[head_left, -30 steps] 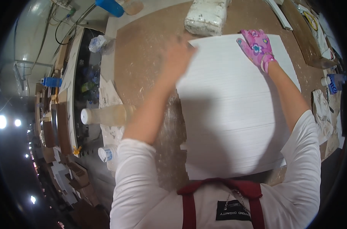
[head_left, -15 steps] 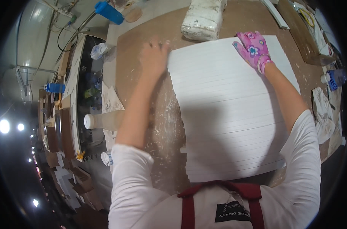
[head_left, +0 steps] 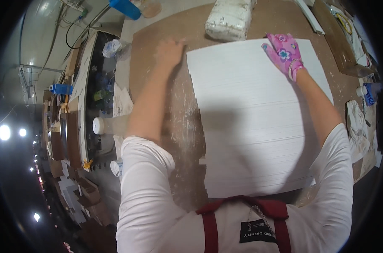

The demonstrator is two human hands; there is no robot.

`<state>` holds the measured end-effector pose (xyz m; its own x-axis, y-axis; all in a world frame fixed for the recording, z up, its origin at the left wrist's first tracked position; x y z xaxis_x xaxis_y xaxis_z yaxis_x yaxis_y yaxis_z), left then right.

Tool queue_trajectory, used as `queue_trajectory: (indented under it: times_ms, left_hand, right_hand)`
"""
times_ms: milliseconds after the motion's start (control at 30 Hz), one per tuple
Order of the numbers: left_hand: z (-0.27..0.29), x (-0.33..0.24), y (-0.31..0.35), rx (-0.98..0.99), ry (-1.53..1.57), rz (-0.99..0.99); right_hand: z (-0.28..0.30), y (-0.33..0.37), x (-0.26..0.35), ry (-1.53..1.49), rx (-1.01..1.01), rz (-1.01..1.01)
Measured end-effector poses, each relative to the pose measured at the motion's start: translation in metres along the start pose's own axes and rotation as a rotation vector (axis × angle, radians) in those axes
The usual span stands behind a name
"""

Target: The person sands the surfaces and edges of white panels with a sanding block, wipes them with a cloth, pours liquid from a bottle onto the cloth, and applies a substance from a container to the panel edges with a spatula.

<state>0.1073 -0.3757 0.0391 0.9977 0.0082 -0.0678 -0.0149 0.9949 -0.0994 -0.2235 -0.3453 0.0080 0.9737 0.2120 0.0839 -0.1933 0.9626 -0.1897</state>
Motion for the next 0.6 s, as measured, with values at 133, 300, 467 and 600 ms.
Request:
queue_trajectory:
  times_ms: [133, 300, 467, 600]
  left_hand:
    - [0.007, -0.001, 0.020, -0.231, 0.271, -0.018]
    - [-0.025, -0.047, 0.053, -0.025, -0.040, -0.130]
    - [-0.027, -0.056, 0.050, 0.001, 0.019, -0.158]
    - [-0.020, -0.086, 0.102, 0.015, 0.064, -0.333]
  right_hand:
    - [-0.003, 0.001, 0.000, -0.006, 0.048, -0.028]
    - [-0.014, 0.004, -0.002, 0.020, 0.035, -0.016]
    - [-0.008, 0.003, -0.010, 0.000, 0.029, -0.037]
    - [-0.001, 0.002, -0.002, -0.023, 0.084, -0.048]
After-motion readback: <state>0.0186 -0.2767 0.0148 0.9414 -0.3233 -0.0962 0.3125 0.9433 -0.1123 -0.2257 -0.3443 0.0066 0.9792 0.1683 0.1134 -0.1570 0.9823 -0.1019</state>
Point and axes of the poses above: each hand's wrist, its own y-axis away from the middle knuckle, its own z-axis out of the back of the hand, x = y × z, the point moved 10 cm from there along -y, towards the middle knuckle, and after that the axes turned 3 degrees about -y, right-handed, at the moved point
